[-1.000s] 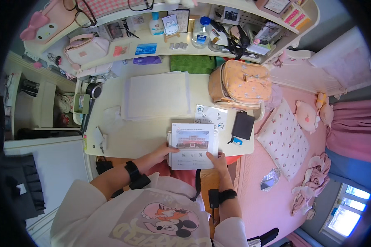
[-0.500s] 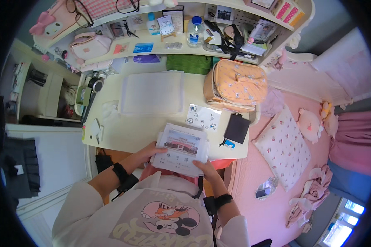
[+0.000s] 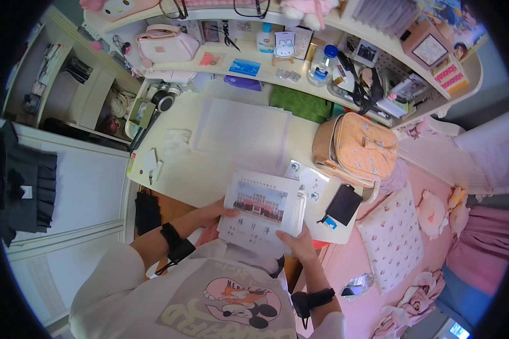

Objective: The recorder sorts through a large stack of papers, organizes containers and items on a closet shelf, and places items into a bag.

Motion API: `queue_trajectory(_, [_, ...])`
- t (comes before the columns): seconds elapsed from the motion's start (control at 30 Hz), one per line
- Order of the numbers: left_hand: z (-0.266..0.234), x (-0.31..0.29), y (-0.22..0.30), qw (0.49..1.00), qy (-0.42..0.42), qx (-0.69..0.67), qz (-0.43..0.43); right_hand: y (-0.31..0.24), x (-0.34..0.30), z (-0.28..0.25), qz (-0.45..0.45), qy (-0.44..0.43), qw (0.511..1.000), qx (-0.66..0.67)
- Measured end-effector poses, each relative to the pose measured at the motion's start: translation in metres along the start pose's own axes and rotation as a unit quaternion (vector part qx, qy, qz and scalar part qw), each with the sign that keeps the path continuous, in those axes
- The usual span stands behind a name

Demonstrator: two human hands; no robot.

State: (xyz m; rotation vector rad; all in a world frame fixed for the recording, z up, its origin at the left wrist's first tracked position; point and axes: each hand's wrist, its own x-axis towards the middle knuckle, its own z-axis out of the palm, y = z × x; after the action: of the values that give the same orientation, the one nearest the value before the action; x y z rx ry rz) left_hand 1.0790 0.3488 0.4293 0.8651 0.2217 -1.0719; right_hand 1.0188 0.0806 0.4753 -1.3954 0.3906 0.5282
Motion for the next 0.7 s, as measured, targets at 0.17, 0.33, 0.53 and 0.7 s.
queue_trajectory(0.17, [-0.019,0.007,0.071,0.941,0.201,0.208,0.175,-0.048,0.055,0.023,-0.063,0.004,0.998,0.015])
queue_trajectory(0.33, [-0.062,0.023,0.146,0.9,0.246,0.263,0.246,-0.079,0.14,0.048,-0.118,0.023,0.992,0.035])
queue_trajectory(0.53, [-0.127,0.084,0.143,0.859,0.369,0.304,0.183,-0.024,0.232,0.066,-0.12,0.177,0.974,-0.075])
queue_trajectory(0.7, [-0.147,0.097,0.13,0.824,0.372,0.376,0.205,0.014,0.22,0.064,-0.14,0.312,0.92,-0.192])
